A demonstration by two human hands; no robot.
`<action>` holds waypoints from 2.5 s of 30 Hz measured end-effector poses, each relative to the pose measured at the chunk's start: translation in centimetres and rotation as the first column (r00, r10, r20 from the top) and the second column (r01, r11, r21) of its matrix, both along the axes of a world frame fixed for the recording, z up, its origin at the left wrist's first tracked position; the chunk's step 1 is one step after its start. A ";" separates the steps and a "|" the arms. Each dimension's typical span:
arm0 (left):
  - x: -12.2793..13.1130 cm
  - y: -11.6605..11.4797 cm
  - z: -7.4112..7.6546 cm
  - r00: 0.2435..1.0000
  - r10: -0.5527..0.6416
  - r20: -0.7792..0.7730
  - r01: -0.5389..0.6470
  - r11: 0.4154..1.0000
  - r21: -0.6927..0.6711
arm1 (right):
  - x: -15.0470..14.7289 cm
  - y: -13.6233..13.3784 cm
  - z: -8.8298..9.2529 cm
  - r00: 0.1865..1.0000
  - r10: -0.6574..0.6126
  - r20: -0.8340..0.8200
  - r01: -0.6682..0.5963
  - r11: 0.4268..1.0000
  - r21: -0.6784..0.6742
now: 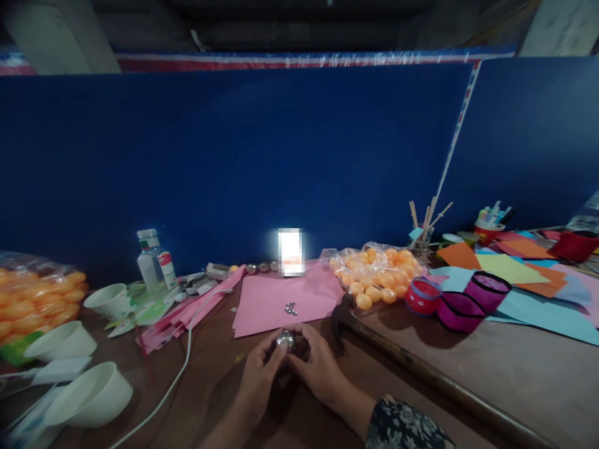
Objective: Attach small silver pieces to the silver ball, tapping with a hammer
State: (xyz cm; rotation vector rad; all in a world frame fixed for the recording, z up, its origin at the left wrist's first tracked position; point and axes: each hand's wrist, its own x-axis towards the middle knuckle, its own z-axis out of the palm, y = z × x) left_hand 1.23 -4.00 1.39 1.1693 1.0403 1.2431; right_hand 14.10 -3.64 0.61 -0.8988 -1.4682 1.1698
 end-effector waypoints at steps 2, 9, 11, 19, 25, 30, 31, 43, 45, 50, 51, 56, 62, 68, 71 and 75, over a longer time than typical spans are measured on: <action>0.0 -0.1 0.2 1.000 -0.001 -0.003 0.001 1.000 0.000 | 0.0 0.0 0.0 1.000 0.000 0.003 0.000 1.000 0.006; 0.1 0.0 0.0 1.000 0.007 -0.003 -0.007 1.000 -0.015 | 0.0 0.0 0.2 1.000 0.005 0.019 -0.005 1.000 0.023; 0.2 0.0 0.1 1.000 0.006 -0.001 -0.006 1.000 -0.015 | 0.0 0.0 0.2 0.999 -0.016 0.041 0.015 0.999 0.033; 0.0 0.0 -0.2 0.999 -0.025 -0.035 0.026 0.999 0.024 | 0.0 -0.1 0.4 0.998 -0.028 0.056 0.027 0.999 0.030; -0.1 0.1 -0.3 0.999 -0.013 -0.042 0.013 1.000 -0.004 | 0.1 -0.1 0.1 0.999 -0.019 0.047 0.018 0.999 0.037; 0.0 0.1 -0.1 0.999 -0.021 -0.033 0.022 1.000 0.003 | 0.0 0.0 0.2 0.998 -0.020 0.057 0.017 0.999 0.041; 0.0 0.1 0.0 0.999 -0.020 -0.036 0.020 1.000 0.004 | 0.0 -0.1 0.3 0.998 -0.017 0.053 0.015 0.999 0.042; 0.0 -0.1 0.3 0.999 -0.009 -0.050 0.010 1.000 0.019 | 0.0 -0.2 0.7 0.993 -0.049 0.104 0.042 0.997 0.068; 0.1 -0.1 0.3 0.998 -0.006 -0.056 0.007 1.000 0.020 | 0.0 -0.3 0.7 0.994 -0.041 0.097 0.035 0.997 0.065; 0.1 0.0 0.0 0.999 0.000 -0.054 0.001 1.000 0.025 | 0.0 -0.1 0.6 0.996 -0.041 0.084 0.036 0.998 0.058; 0.1 0.0 0.0 0.998 0.003 -0.059 -0.001 1.000 0.027 | 0.0 -0.1 0.5 0.996 -0.042 0.084 0.037 0.998 0.059; 0.0 0.0 0.1 0.997 -0.021 -0.074 0.023 0.999 0.029 | 0.0 -0.2 0.6 0.993 -0.055 0.104 0.048 0.996 0.071; 0.0 0.0 0.0 0.997 -0.012 -0.072 0.015 0.999 0.035 | 0.0 -0.2 0.7 0.996 -0.038 0.080 0.033 0.997 0.068; 0.0 0.0 -0.2 0.996 -0.014 -0.089 0.017 0.999 0.034 | 0.0 0.0 0.2 0.996 -0.048 0.078 0.042 0.997 0.070; -0.1 0.0 0.0 0.995 -0.015 -0.099 0.019 0.999 0.042 | 0.0 -0.1 0.3 0.996 -0.045 0.077 0.040 0.997 0.067; -0.1 0.0 0.1 0.993 -0.010 -0.117 0.016 0.998 0.054 | 0.0 -0.2 0.4 0.996 -0.047 0.075 0.042 0.997 0.068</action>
